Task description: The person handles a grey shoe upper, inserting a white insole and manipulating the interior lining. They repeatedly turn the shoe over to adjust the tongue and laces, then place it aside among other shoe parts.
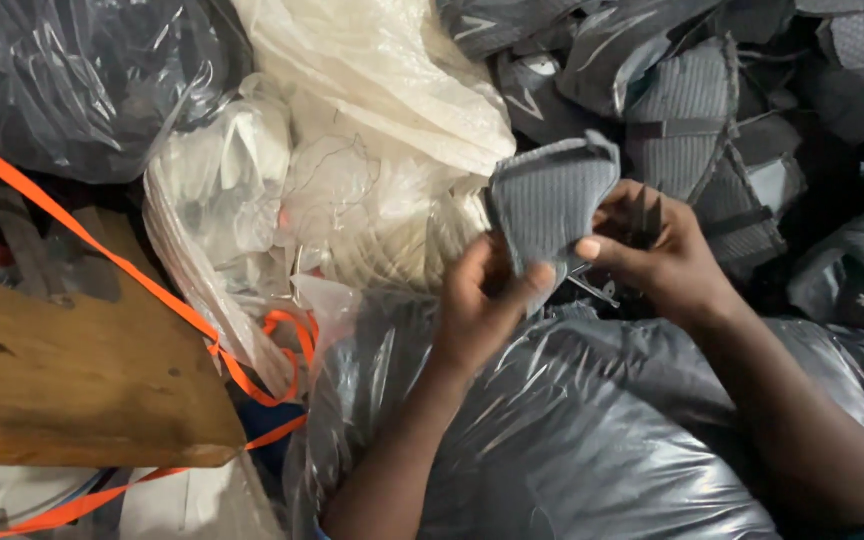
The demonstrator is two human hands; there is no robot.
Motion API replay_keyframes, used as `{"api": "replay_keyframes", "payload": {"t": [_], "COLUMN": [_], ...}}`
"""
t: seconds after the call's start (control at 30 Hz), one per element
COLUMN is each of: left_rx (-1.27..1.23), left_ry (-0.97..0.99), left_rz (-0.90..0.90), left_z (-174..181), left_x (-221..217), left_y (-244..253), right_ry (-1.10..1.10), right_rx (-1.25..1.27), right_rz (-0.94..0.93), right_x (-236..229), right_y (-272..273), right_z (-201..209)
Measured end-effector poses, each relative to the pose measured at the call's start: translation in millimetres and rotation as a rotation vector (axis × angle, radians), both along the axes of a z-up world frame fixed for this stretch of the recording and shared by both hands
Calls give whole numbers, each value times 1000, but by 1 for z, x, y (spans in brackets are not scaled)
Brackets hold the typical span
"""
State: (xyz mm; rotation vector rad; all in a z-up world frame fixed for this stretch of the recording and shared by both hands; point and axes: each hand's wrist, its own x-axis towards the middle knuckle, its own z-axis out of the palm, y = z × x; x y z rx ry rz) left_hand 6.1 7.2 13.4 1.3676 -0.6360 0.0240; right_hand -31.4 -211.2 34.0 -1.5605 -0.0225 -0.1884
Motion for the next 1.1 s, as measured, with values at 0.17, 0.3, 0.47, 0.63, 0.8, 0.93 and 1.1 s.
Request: {"api": "replay_keyframes", "payload": {"t": [0.17,0.3,0.47,0.63,0.8,0.93,1.1], "left_rx": [-40,-20,-79,256,13,-32,-237], "left_ry": [267,129,246,-241,296,537,604], "left_rz": [129,344,421,483,-131,-315,-123], "left_z": [-25,-23,-49,-39,-63,-41,-44], "left_x": [17,22,45,46,36,16,23], "left_y": [9,21,37,31,17,2,1], "right_ry": [52,82,-60,-32,-184,-35,-45], "right_rx": [-101,105,422,589,741,760,355], "right_rz": [105,-61,41,-239,-118,-65,-98], "right_x": [8,17,22,22,29,27,34], "right_y": [-3,-37,-83,-93,-107,-65,-50], "right_z": [-1,-16,-44,-23,-57,-28,-17]}}
